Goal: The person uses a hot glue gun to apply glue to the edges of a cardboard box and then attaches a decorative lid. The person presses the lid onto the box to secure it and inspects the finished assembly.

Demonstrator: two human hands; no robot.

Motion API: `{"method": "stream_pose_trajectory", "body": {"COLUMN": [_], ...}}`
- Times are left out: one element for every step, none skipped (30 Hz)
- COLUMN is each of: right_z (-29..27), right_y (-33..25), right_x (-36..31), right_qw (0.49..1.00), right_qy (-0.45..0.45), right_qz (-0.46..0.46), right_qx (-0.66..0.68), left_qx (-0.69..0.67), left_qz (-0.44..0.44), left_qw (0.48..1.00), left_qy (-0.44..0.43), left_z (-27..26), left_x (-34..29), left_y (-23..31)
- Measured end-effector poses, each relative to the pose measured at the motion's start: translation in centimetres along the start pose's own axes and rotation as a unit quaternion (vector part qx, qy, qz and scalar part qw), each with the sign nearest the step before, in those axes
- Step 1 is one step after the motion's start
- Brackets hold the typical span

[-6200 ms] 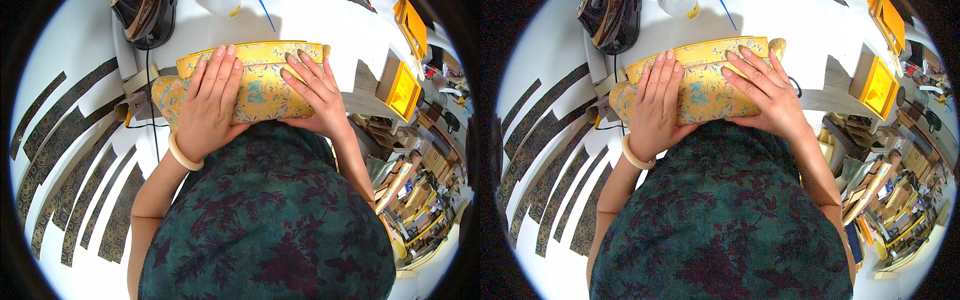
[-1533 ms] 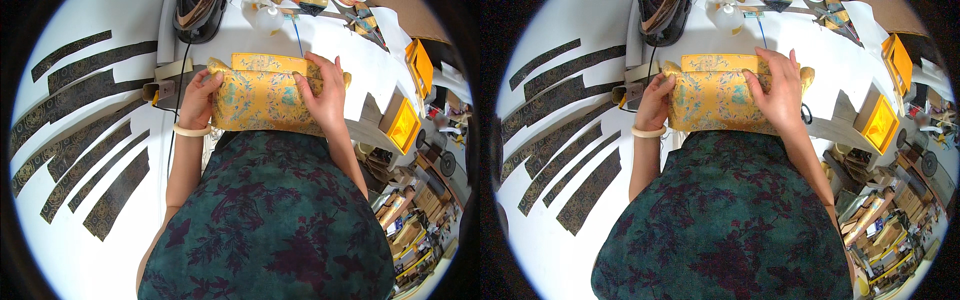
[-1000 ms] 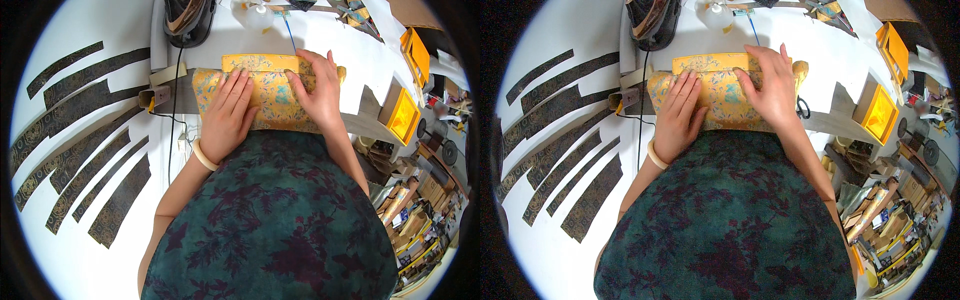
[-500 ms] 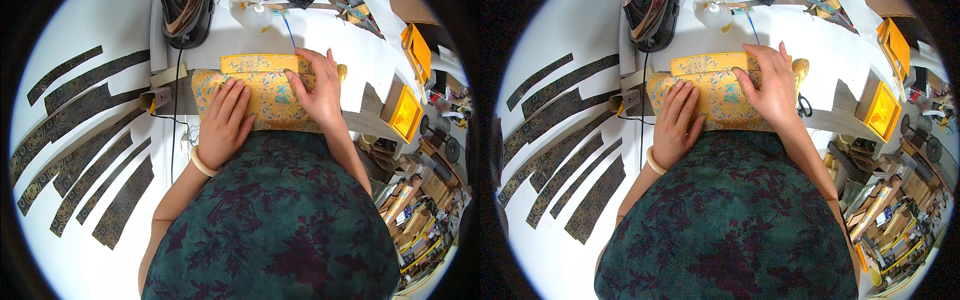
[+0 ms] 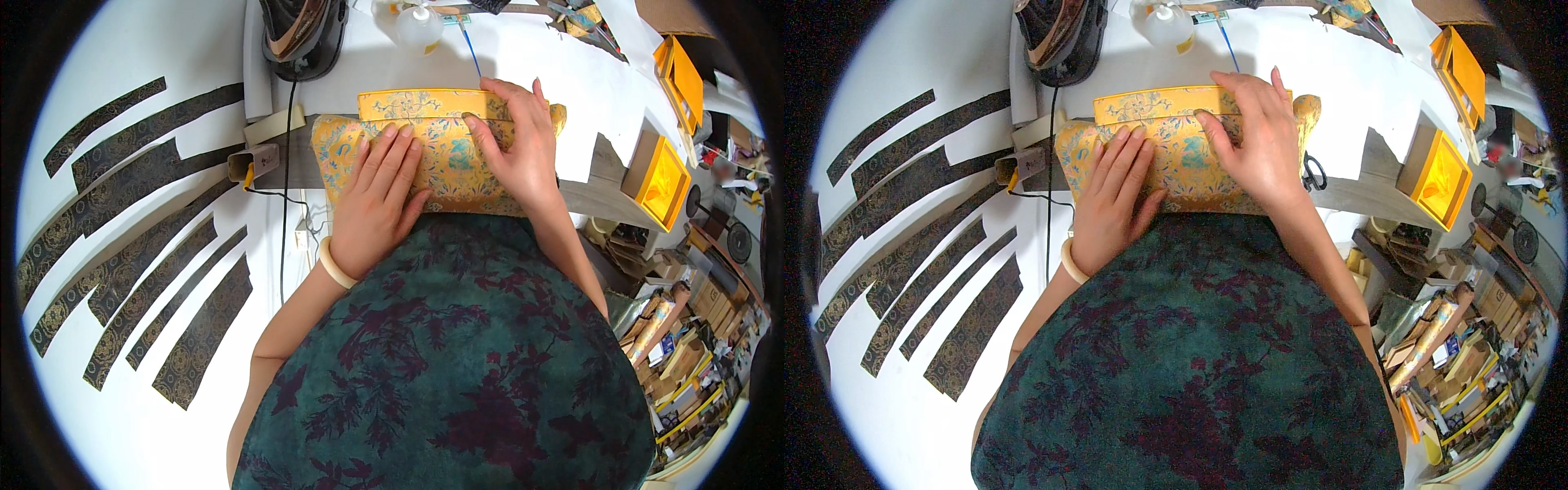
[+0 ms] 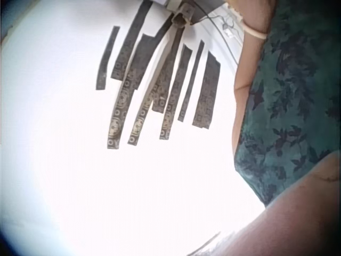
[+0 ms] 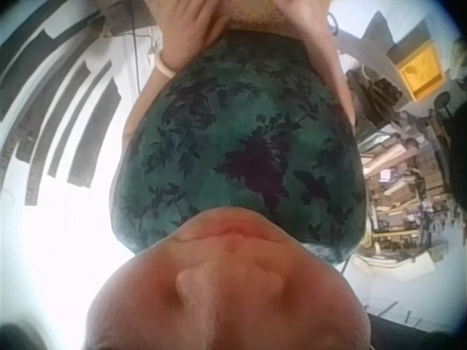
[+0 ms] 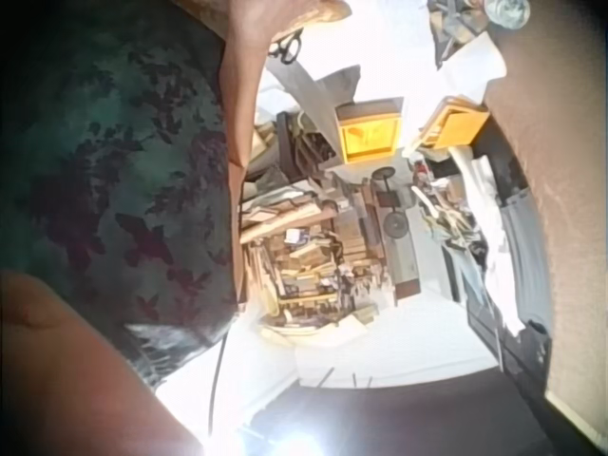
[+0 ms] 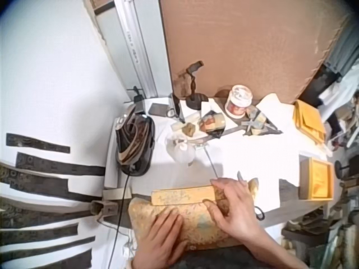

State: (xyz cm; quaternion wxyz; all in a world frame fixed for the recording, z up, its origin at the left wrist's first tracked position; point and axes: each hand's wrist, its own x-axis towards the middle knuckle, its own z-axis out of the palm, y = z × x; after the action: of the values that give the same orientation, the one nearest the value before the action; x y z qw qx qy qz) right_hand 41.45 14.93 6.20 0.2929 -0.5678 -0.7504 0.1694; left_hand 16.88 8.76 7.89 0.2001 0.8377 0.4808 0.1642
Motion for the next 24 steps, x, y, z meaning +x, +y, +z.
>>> {"method": "stream_pose_trajectory", "body": {"right_z": [0.0, 0.0, 0.0, 0.0, 0.0, 0.0, 0.0, 0.0, 0.0, 0.1, 0.1, 0.1, 0.1, 0.1, 0.1, 0.1, 0.1, 0.2, 0.2, 0.2, 0.2, 0.2, 0.3, 0.3], "right_y": [0.0, 0.1, 0.1, 0.1, 0.1, 0.0, 0.0, 0.0, 0.0, 0.1, 0.1, 0.1, 0.1, 0.2, 0.1, 0.2, 0.2, 0.3, 0.3, 0.3, 0.4, 0.3, 0.3, 0.4], "right_x": [0.0, 0.0, 0.0, 0.0, 0.0, 0.0, 0.0, 0.0, 0.1, 0.1, 0.0, 0.0, 0.0, 0.0, 0.1, 0.0, 0.0, 0.0, 0.1, 0.0, 0.0, -0.1, -0.1, -0.1], "right_qw": [1.0, 1.0, 1.0, 1.0, 1.0, 1.0, 1.0, 1.0, 1.0, 1.0, 1.0, 1.0, 1.0, 1.0, 1.0, 1.0, 1.0, 1.0, 1.0, 1.0, 1.0, 0.999, 0.999, 0.999], "right_qy": [0.001, 0.001, 0.001, 0.0, 0.002, 0.004, 0.005, 0.008, 0.012, 0.015, 0.016, 0.017, 0.018, 0.019, 0.021, 0.022, 0.022, 0.021, 0.022, 0.024, 0.025, 0.027, 0.028, 0.028], "right_qz": [0.001, 0.0, 0.0, 0.0, 0.001, 0.002, 0.002, -0.003, -0.008, -0.012, -0.012, -0.012, -0.011, -0.012, -0.014, -0.014, -0.015, -0.016, -0.019, -0.018, -0.018, -0.018, -0.019, -0.019], "right_qx": [0.001, 0.002, 0.002, 0.002, 0.004, 0.006, 0.007, 0.006, 0.006, 0.006, 0.005, 0.004, 0.003, 0.005, 0.007, 0.009, 0.007, 0.005, 0.003, 0.004, 0.005, 0.007, 0.008, 0.009], "left_qx": [-0.001, 0.002, 0.006, 0.01, 0.006, 0.002, 0.0, -0.002, -0.001, 0.0, -0.025, -0.012, 0.001, 0.014, 0.022, 0.026, 0.03, 0.034, 0.033, 0.036, 0.039, 0.043, 0.044, 0.045], "left_qz": [0.001, 0.005, 0.009, 0.014, 0.026, 0.038, 0.036, 0.034, 0.019, 0.006, 0.008, 0.011, 0.014, 0.017, 0.012, 0.015, 0.019, 0.023, 0.023, 0.025, 0.028, 0.03, 0.034, 0.039], "left_qw": [1.0, 1.0, 0.999, 0.999, 0.997, 0.996, 0.995, 0.994, 0.995, 0.995, 0.997, 0.999, 1.0, 1.0, 0.999, 0.999, 0.999, 0.998, 0.998, 0.998, 0.997, 0.997, 0.997, 0.997], "left_qy": [0.004, 0.018, 0.033, 0.048, 0.066, 0.085, 0.094, 0.103, 0.103, 0.101, 0.072, 0.048, 0.023, -0.002, -0.025, -0.031, -0.037, -0.043, -0.047, -0.051, -0.056, -0.06, -0.052, -0.044], "left_z": [-0.3, -0.4, -0.6, -0.6, -0.6, -0.6, -0.5, -0.7, -0.9, -0.8, -0.3, 0.2, 0.7, 1.0, 1.0, 0.9, 0.6, 0.4, 0.3, 0.2, 0.0, -0.1, -0.2, -0.2], "left_x": [-0.2, -0.4, -0.8, -1.0, -1.0, -0.8, -0.2, 0.6, 1.8, 2.8, 3.4, 3.6, 3.8, 3.8, 3.6, 3.5, 3.4, 3.2, 3.2, 3.1, 3.1, 3.1, 3.2, 3.3], "left_y": [0.0, -0.1, -0.3, -0.5, -0.9, -1.4, -1.5, -1.4, -0.7, -0.2, -0.3, -0.2, 0.0, 0.1, -0.1, -0.2, -0.4, -0.5, -0.8, -0.8, -0.8, -0.8, -0.7, -0.7]}}
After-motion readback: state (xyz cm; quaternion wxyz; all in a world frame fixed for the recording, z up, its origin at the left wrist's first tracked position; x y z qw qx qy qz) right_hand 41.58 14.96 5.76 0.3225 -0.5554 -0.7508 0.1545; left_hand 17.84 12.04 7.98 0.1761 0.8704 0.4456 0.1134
